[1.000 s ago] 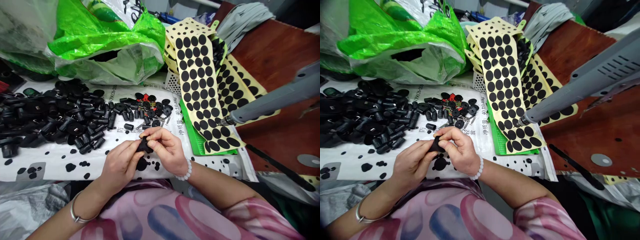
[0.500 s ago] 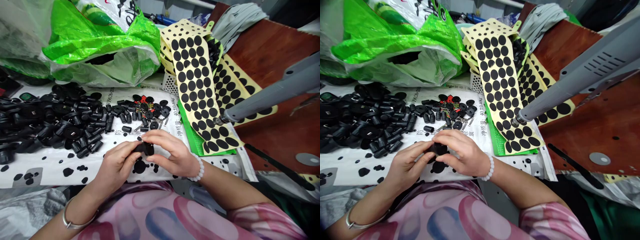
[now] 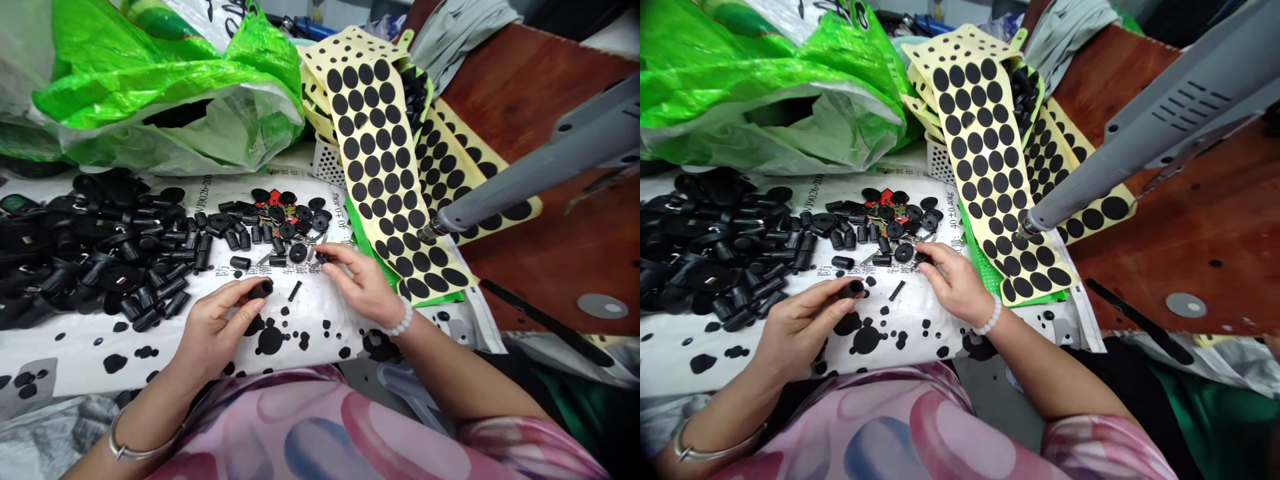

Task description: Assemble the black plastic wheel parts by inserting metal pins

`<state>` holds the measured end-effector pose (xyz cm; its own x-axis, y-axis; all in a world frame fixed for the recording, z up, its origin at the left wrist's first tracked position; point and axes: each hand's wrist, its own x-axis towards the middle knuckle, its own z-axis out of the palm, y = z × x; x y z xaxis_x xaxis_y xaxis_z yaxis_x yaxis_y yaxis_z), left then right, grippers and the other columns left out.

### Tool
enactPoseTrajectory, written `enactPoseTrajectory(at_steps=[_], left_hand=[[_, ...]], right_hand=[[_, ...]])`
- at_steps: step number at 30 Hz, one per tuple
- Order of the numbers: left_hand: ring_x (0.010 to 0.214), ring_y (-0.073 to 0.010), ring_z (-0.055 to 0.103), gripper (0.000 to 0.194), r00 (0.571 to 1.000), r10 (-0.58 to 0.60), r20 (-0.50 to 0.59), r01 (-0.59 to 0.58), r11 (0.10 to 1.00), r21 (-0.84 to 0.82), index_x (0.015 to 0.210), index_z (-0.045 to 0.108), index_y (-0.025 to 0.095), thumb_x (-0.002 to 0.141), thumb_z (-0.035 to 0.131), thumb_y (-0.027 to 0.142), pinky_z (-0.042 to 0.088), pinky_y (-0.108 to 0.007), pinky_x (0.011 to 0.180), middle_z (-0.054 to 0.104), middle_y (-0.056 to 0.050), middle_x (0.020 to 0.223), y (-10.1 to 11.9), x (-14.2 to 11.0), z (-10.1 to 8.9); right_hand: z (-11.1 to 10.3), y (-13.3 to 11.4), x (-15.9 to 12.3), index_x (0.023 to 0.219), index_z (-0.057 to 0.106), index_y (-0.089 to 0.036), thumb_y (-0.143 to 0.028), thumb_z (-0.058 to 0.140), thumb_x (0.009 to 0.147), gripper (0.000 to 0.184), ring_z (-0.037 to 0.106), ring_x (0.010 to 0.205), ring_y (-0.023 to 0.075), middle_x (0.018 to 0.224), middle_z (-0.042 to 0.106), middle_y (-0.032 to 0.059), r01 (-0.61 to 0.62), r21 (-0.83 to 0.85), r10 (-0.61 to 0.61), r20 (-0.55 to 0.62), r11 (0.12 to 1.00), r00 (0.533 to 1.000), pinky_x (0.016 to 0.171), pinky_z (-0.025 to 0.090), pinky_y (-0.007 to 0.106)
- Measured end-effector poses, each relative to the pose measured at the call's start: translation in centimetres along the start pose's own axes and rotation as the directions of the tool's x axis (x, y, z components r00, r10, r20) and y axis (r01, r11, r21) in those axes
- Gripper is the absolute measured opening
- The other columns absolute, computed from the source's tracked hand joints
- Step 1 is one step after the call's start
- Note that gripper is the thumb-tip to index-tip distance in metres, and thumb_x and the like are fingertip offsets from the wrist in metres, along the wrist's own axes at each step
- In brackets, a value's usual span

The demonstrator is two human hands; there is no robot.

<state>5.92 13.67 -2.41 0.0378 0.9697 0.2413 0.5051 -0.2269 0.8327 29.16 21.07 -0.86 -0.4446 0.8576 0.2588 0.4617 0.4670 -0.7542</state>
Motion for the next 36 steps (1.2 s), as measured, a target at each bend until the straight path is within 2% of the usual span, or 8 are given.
enactPoseTrajectory(at_steps=[3, 6, 13, 20, 23, 28, 31, 36], left_hand=[[0.082, -0.0183, 0.066, 0.029, 0.999, 0.05, -0.014, -0.049, 0.992, 0.113, 0.109, 0.064, 0.018, 0.086, 0.055, 0.033, 0.054, -0.028, 0.073, 0.07, -0.006, 0.097, -0.5, 0.0, 0.3], [0.089, -0.0214, 0.065, 0.03, 0.986, 0.168, 0.001, -0.161, 0.943, 0.29, 0.109, 0.063, 0.014, 0.087, 0.053, 0.031, 0.053, -0.033, 0.079, 0.069, -0.009, 0.099, -0.6, 0.2, 0.8], [0.081, -0.0165, 0.066, 0.027, 0.995, 0.087, -0.042, -0.082, 0.991, 0.105, 0.105, 0.064, 0.019, 0.084, 0.057, 0.035, 0.054, -0.026, 0.072, 0.07, -0.004, 0.097, 1.3, 1.1, 0.7], [0.073, -0.0168, 0.067, 0.028, 1.0, -0.002, -0.022, 0.003, 0.999, 0.046, 0.101, 0.066, 0.017, 0.081, 0.059, 0.036, 0.056, -0.025, 0.066, 0.071, -0.005, 0.092, 1.3, 0.9, 1.1], [0.08, -0.0187, 0.067, 0.028, 1.0, -0.021, 0.001, 0.021, 0.999, 0.026, 0.102, 0.066, 0.019, 0.081, 0.059, 0.037, 0.056, -0.028, 0.072, 0.071, -0.006, 0.097, 0.9, 0.6, 1.2], [0.091, -0.0183, 0.065, 0.027, 1.0, -0.014, 0.006, 0.014, 1.0, 0.014, 0.106, 0.066, 0.023, 0.082, 0.059, 0.035, 0.053, -0.029, 0.085, 0.069, -0.003, 0.103, 0.9, 0.3, 0.5], [0.09, -0.0172, 0.065, 0.026, 1.0, -0.025, 0.006, 0.025, 0.999, -0.033, 0.106, 0.066, 0.024, 0.083, 0.06, 0.033, 0.053, -0.027, 0.083, 0.069, -0.003, 0.103, 0.7, -0.2, 0.0], [0.085, -0.0167, 0.068, 0.026, 0.998, -0.031, 0.048, 0.039, 0.985, -0.167, 0.109, 0.065, 0.025, 0.084, 0.06, 0.028, 0.054, -0.028, 0.084, 0.069, -0.003, 0.104, 0.1, -1.2, -0.6]], right_hand=[[0.2, 0.5, 0.1, 0.106, 0.063, -0.012, -0.011, 0.051, 0.084, 0.025, 0.057, 0.097, 0.0279, 0.105, 0.065, 0.0143, 0.056, -0.359, -0.043, 0.044, 0.932, 0.998, 0.087, 0.046, 0.05], [0.2, 0.5, -0.2, 0.103, 0.064, -0.01, -0.011, 0.053, 0.084, 0.022, 0.058, 0.091, 0.0268, 0.1, 0.066, 0.0147, 0.062, -0.39, -0.052, 0.038, 0.919, 0.998, 0.084, 0.048, 0.047], [0.3, -1.0, -0.7, 0.104, 0.062, -0.018, -0.021, 0.057, 0.086, 0.019, 0.061, 0.082, 0.016, 0.096, 0.065, 0.0059, 0.041, -0.003, -0.041, -0.194, 0.999, 0.98, 0.072, 0.053, 0.03], [-0.2, -0.2, -1.4, 0.104, 0.063, -0.009, -0.023, 0.055, 0.086, 0.024, 0.053, 0.099, 0.0329, 0.111, 0.059, 0.0204, 0.004, -0.597, -0.099, -0.126, 0.802, 0.987, 0.082, 0.047, 0.051], [0.5, -0.8, -1.3, 0.11, 0.06, -0.014, -0.019, 0.052, 0.087, 0.025, 0.044, 0.114, 0.0333, 0.129, 0.049, 0.0185, 0.18, -0.665, -0.258, -0.02, 0.724, 0.966, 0.092, 0.038, 0.052], [2.5, -0.9, -0.4, 0.095, 0.063, -0.014, -0.008, 0.047, 0.086, 0.02, 0.053, 0.089, 0.0243, 0.096, 0.062, 0.0111, 0.477, -0.601, -0.357, 0.318, 0.641, 0.879, 0.092, 0.036, 0.048], [2.7, -0.6, -0.4, 0.085, 0.063, -0.012, -0.01, 0.043, 0.089, 0.02, 0.053, 0.079, 0.0219, 0.086, 0.061, 0.0109, 0.452, -0.527, -0.357, 0.278, 0.72, 0.892, 0.08, 0.044, 0.041], [1.4, -1.9, -0.4, 0.113, 0.055, -0.008, -0.013, 0.041, 0.091, 0.026, 0.055, 0.081, 0.0168, 0.092, 0.058, 0.0108, 0.357, -0.117, -0.347, 0.092, 0.927, 0.933, 0.073, 0.05, 0.029]])
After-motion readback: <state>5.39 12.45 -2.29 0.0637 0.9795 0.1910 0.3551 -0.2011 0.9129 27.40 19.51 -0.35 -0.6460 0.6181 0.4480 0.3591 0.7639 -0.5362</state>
